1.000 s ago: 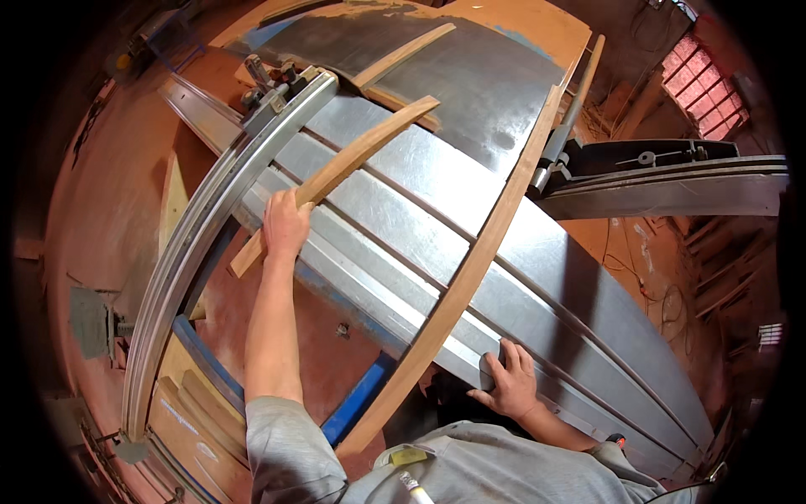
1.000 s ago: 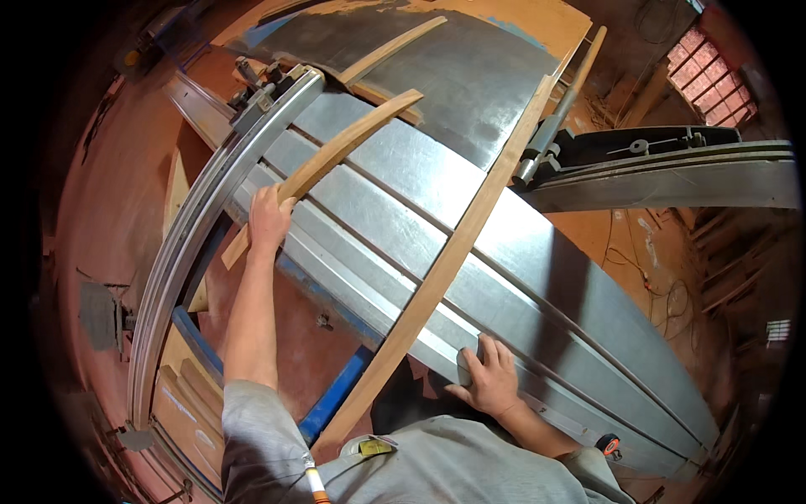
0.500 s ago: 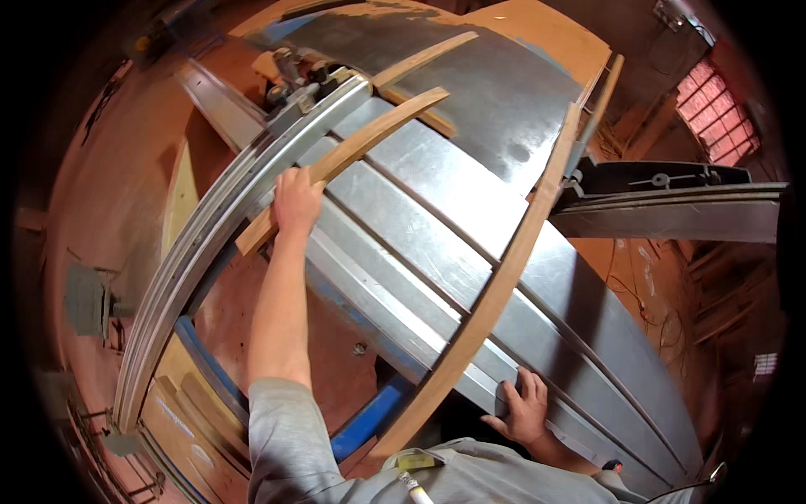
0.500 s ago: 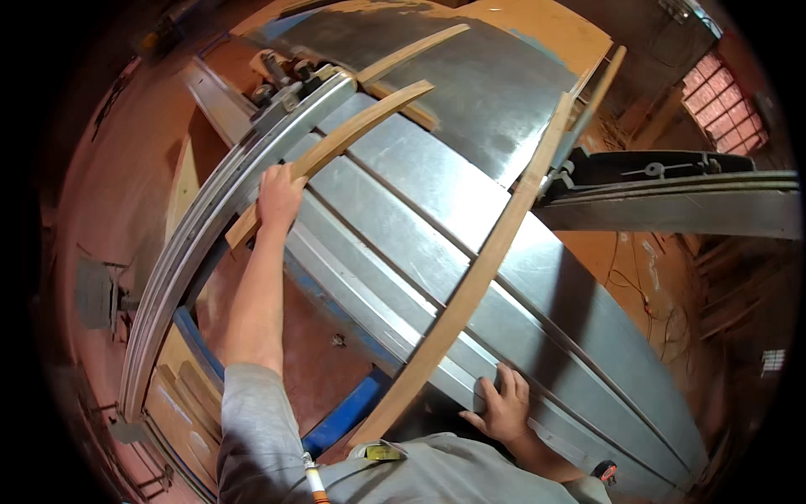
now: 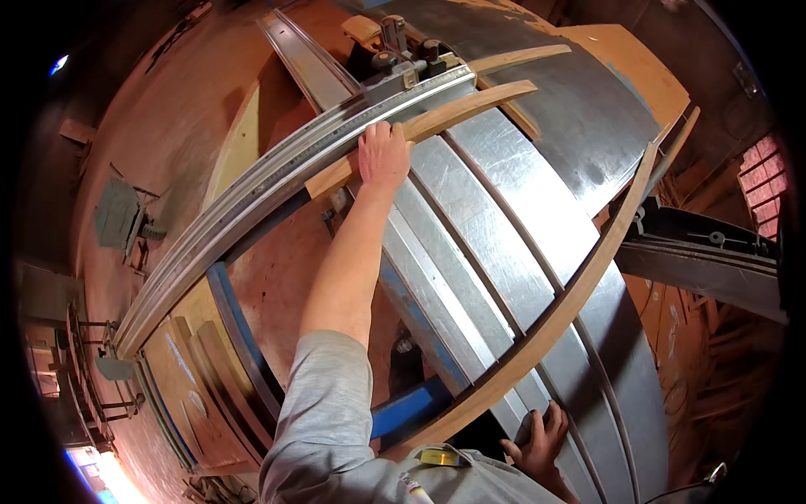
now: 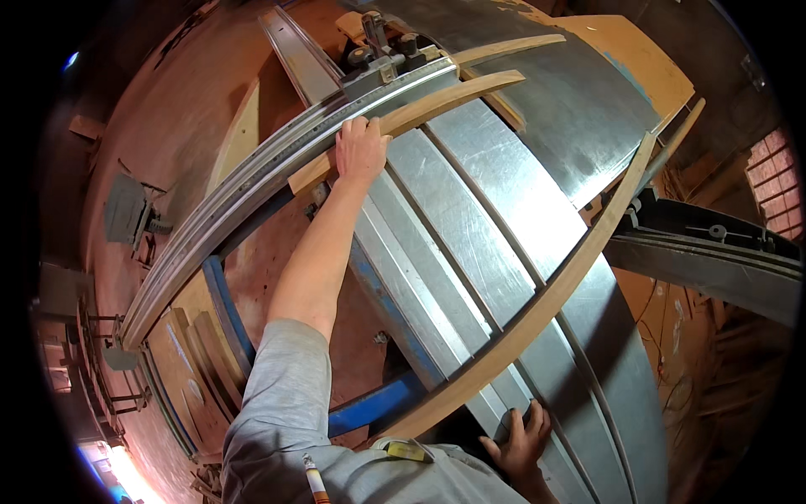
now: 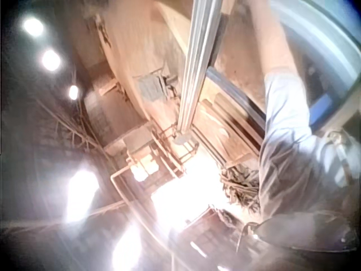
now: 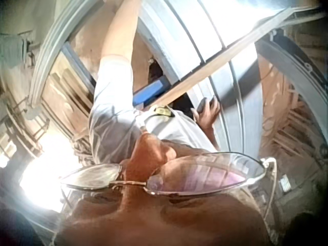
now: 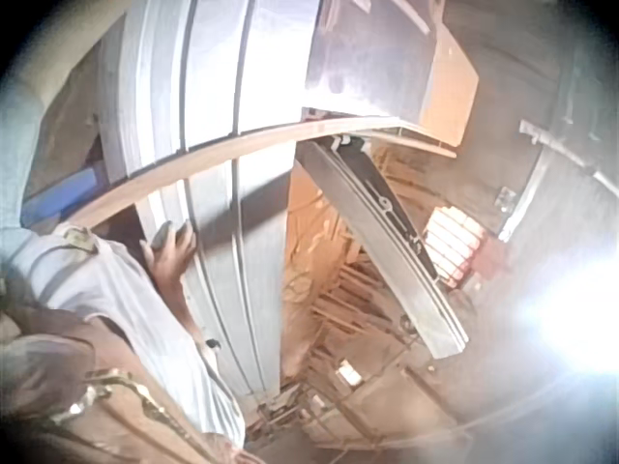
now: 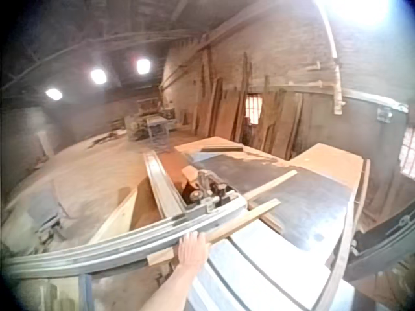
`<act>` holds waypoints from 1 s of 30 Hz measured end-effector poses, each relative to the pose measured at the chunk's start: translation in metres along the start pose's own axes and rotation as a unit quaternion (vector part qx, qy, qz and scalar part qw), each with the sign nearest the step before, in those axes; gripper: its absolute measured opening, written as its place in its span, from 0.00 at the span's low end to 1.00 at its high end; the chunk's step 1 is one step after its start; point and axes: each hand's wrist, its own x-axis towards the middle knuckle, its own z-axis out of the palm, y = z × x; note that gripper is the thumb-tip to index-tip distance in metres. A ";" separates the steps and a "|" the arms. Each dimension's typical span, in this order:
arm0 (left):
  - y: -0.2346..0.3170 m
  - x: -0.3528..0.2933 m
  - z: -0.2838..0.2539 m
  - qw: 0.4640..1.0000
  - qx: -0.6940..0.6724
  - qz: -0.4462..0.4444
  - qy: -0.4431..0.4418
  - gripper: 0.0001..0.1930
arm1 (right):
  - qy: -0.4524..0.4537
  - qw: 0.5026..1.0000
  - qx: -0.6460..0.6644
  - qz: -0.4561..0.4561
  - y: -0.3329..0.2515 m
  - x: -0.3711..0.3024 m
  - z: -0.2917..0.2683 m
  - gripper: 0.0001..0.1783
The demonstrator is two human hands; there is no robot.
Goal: The person uses a table saw to cut long wooden planks into smaller pieces, guiding the wood through the blade with a push stick. They then walk to a pile of scrap wood on the floor, pick up a piece, and measure it with a tape measure before returning to the saw.
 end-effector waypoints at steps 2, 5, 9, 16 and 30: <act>0.001 0.003 0.002 1.000 0.022 0.000 0.005 0.17 | -0.005 1.000 0.000 0.005 0.001 0.000 -0.001 0.43; 0.006 0.008 0.004 0.998 0.054 -0.018 -0.008 0.16 | -0.003 1.000 -0.004 0.003 0.004 -0.001 0.001 0.44; 0.006 0.013 0.006 0.993 0.104 -0.049 -0.026 0.21 | -0.001 1.000 0.000 -0.010 0.004 0.000 0.002 0.44; 0.006 0.022 -0.014 0.993 0.092 -0.059 0.038 0.38 | -0.002 1.000 -0.005 -0.007 0.000 -0.001 0.003 0.44; 0.010 0.033 -0.029 0.991 0.098 -0.063 -0.070 0.42 | -0.009 1.000 -0.003 0.010 0.003 0.002 -0.008 0.44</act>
